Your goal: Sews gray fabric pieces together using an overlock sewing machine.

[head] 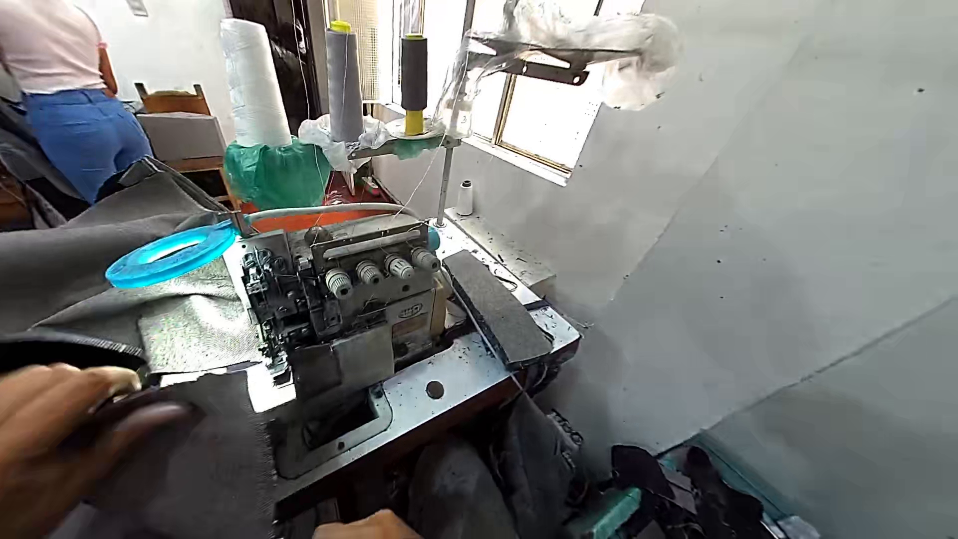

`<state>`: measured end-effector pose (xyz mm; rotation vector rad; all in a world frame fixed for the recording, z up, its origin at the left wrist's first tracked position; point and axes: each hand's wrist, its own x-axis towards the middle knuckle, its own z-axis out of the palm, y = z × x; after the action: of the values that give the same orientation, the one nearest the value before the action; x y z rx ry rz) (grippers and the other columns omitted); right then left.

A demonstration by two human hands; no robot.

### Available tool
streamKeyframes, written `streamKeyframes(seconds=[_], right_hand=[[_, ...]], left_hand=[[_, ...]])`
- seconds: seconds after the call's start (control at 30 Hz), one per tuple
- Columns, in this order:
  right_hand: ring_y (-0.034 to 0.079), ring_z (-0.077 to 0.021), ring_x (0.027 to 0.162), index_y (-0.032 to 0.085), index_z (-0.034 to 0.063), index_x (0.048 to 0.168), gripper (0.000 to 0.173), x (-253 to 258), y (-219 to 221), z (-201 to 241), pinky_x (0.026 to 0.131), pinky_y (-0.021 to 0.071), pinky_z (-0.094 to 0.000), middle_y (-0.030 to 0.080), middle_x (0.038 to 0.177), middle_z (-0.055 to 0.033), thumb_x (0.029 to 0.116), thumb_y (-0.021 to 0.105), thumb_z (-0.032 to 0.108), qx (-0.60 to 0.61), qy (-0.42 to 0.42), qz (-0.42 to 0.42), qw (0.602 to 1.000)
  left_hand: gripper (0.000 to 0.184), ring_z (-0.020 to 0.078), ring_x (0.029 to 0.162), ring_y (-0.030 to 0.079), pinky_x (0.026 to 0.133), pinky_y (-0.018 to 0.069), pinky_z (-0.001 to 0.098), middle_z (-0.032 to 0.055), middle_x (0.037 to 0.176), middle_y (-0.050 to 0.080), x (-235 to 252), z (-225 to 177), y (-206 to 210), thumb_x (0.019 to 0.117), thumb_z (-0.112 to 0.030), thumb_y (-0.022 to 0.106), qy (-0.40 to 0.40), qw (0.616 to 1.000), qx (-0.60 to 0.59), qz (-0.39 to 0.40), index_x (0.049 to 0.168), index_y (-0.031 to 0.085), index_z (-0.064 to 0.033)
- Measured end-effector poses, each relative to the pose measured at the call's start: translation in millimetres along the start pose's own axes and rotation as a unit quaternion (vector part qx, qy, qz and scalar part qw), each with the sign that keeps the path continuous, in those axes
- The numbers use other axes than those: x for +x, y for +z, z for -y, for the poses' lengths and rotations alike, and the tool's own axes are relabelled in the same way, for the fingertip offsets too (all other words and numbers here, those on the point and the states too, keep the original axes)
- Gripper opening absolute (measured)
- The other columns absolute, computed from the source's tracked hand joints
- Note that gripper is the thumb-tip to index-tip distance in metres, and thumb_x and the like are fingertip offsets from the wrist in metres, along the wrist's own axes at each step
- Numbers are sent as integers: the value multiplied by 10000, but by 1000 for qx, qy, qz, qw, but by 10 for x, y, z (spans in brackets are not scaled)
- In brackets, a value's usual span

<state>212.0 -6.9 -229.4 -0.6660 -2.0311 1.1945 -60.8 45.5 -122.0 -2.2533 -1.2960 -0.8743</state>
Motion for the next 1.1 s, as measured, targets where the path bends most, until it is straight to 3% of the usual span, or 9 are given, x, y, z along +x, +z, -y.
streamKeyframes(seconds=[0.13, 0.23, 0.33, 0.47, 0.73, 0.83, 0.9, 1.03, 1.1], right_hand=[[745, -231, 838, 739, -16, 1057, 170, -87, -424, 37, 778, 613, -415, 754, 928, -134, 974, 629, 83, -207, 7, -131, 970], [709, -385, 1021, 720, -12, 1166, 256, -260, -1278, -164, 887, 578, -540, 720, 1100, -214, 944, 609, 51, -452, 104, -243, 852], [601, -610, 1043, 698, -54, 1176, 283, -588, -1917, -509, 866, 480, -743, 643, 1137, -361, 896, 661, -66, -510, 189, -243, 803], [628, -589, 949, 691, -100, 1058, 207, -634, -2210, -655, 817, 507, -724, 646, 1031, -350, 853, 719, -101, -527, 161, -194, 812], [667, -484, 751, 627, -106, 862, 200, -470, -2505, -642, 621, 543, -618, 623, 819, -266, 716, 722, -8, -626, 49, -84, 773], [630, -494, 585, 592, -144, 1021, 261, -223, -2365, -389, 477, 483, -618, 612, 741, -285, 916, 529, 87, -622, -24, -209, 754], [662, -499, 692, 580, -166, 1154, 333, 66, -2004, -79, 584, 519, -635, 659, 868, -322, 956, 576, 102, -552, -63, -285, 781], [681, -119, 831, 569, 4, 1256, 437, 614, -979, 198, 732, 588, -291, 696, 955, -72, 856, 721, 92, -302, -172, -309, 886], [683, -36, 845, 595, 27, 1198, 330, 822, -445, 226, 773, 589, -222, 704, 920, -4, 883, 696, 21, -114, -188, -291, 931]], left_hand=[[553, 350, 627, 672, 539, 539, 532, 143, 660, 619, -52, 267, 325, 908, -529, 606, 49, 995, 31, 75, 713, 665, -15], [603, 256, 627, 634, 532, 521, 452, 42, 655, 596, -191, 388, 660, 933, -629, 484, 56, 997, -2, 56, 720, 659, -93], [364, 283, 790, 677, 707, 542, 497, 56, 802, 667, -138, 250, 598, 943, -430, 589, 86, 992, -15, 88, 869, 708, -94], [157, 289, 800, 693, 714, 563, 472, 94, 814, 676, -131, -148, 644, 933, -139, 571, 26, 998, 3, 65, 895, 700, -58], [328, 210, 765, 686, 702, 564, 386, 40, 787, 677, -282, -116, 768, 992, -369, 576, -8, 998, -64, 2, 885, 712, -91], [192, 131, 782, 662, 766, 553, 341, 6, 800, 677, -246, -86, 641, 955, -265, 664, -46, 980, -189, 36, 904, 716, -88], [156, 15, 732, 619, 707, 544, 216, -54, 799, 660, -175, -107, 463, 955, -255, 670, -70, 962, -265, 10, 915, 712, -110], [170, -45, 814, 598, 720, 506, 120, -110, 881, 648, -90, -257, 115, 967, -324, 664, -58, 948, -310, -39, 901, 722, -178], [137, -4, 937, 654, 791, 566, 143, -80, 1038, 687, -106, -306, 117, 938, -301, 716, -66, 939, -335, -49, 887, 744, -177]])
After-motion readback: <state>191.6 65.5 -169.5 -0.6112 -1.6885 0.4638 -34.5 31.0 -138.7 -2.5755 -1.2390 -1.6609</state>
